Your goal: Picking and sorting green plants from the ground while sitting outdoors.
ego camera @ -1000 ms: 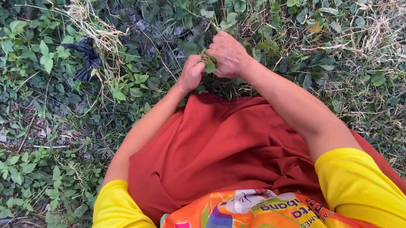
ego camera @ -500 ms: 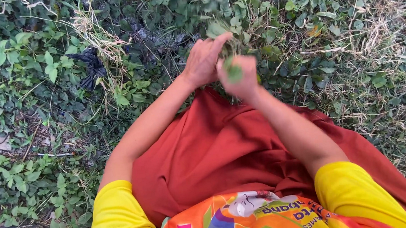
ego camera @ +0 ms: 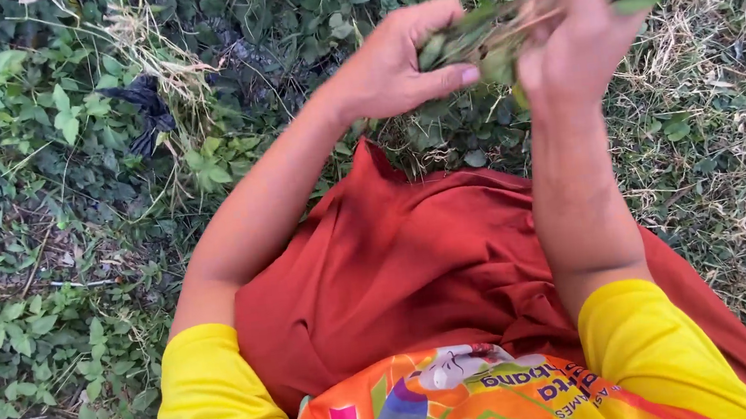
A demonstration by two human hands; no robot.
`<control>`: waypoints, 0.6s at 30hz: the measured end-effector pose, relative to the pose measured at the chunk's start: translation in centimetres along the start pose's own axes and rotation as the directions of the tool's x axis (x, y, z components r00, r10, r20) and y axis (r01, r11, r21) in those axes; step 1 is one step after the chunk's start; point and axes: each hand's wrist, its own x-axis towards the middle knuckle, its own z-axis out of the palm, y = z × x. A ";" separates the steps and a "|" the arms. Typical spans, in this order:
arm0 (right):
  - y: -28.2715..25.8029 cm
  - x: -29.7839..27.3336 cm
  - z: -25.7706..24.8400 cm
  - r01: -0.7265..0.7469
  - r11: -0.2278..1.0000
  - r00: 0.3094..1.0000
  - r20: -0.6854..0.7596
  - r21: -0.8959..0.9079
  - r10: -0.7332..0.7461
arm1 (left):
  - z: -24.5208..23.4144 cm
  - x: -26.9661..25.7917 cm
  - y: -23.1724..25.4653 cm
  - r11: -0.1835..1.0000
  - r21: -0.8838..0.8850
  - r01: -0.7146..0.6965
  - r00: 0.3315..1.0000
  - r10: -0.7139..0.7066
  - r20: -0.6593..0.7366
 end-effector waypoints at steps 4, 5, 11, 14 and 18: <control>-1.1 4.8 -1.8 -0.083 0.994 0.991 -0.100 0.065 0.089 | -4.1 -0.4 -0.6 0.977 0.213 -0.009 0.994 0.031 -0.104; -0.4 6.4 -3.9 -0.127 0.974 0.982 -0.115 0.186 0.149 | -5.4 -0.7 -2.4 0.977 0.189 0.095 0.984 -0.063 -0.167; 3.2 5.6 -2.3 -0.011 0.999 0.992 0.124 0.048 0.005 | -12.1 -6.4 -13.9 0.802 -0.378 -0.462 0.584 -0.046 -0.811; 5.2 3.3 2.0 -0.177 0.963 0.880 -0.406 0.201 0.247 | -12.8 -7.0 -11.6 0.934 -0.019 -0.358 0.324 0.105 -0.940; 14.7 -0.6 2.0 -0.115 0.992 0.910 -0.405 -0.043 0.088 | -14.1 -9.2 -10.8 0.877 0.452 -0.164 0.271 0.481 -0.834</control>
